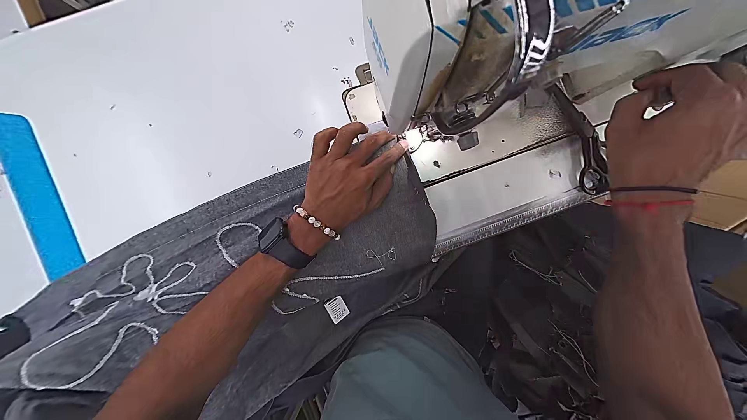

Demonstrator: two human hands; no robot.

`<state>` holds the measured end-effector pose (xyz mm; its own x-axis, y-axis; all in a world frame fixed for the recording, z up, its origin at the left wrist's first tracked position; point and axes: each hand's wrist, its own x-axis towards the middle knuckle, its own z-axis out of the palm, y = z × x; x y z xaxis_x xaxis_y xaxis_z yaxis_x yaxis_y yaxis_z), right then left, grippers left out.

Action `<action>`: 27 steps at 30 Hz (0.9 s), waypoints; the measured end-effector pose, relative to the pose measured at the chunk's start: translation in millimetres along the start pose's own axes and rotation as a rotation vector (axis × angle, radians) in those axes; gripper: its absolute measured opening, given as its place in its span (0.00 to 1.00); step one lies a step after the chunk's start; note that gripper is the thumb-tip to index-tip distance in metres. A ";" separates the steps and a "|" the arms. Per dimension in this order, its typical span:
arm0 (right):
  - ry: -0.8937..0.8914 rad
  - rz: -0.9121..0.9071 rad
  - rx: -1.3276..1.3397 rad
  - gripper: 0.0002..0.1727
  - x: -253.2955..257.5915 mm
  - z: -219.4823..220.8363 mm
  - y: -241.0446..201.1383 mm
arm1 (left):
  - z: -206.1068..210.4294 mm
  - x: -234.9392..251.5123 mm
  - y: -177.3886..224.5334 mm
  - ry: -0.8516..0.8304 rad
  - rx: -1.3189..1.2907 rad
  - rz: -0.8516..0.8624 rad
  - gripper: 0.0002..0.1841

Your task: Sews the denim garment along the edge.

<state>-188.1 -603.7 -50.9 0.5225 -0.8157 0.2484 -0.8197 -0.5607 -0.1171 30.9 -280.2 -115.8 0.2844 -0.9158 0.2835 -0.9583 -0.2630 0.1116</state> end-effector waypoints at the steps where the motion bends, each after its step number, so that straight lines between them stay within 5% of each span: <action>1: 0.023 -0.005 -0.040 0.21 1.6 7.0 0.3 | 0.4 1.1 -0.1 0.002 0.008 -0.003 0.21; 7: 0.057 -0.038 -0.014 0.21 -24.1 43.9 2.6 | 1.1 -1.2 -1.9 -0.006 -0.022 0.035 0.22; 13: 0.082 -0.188 0.326 0.25 -79.2 12.8 -36.4 | 1.0 -3.5 -2.6 -0.030 -0.055 0.050 0.23; 17: -0.267 -0.291 0.578 0.23 -127.1 19.0 -117.4 | 0.8 -1.5 -0.8 -0.044 -0.022 0.002 0.24; 23: -0.075 -0.369 0.333 0.19 -160.4 46.7 -173.3 | 1.4 -2.5 1.3 -0.012 -0.012 -0.032 0.23; 27: -0.144 -0.370 0.294 0.22 -153.1 42.7 -173.4 | 1.0 2.7 -0.9 -0.018 0.017 -0.064 0.23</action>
<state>-116.0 -387.6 -109.7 0.8102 -0.5540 0.1916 -0.4830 -0.8161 -0.3172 32.5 -282.8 -116.1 0.3449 -0.9021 0.2593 -0.9385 -0.3265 0.1124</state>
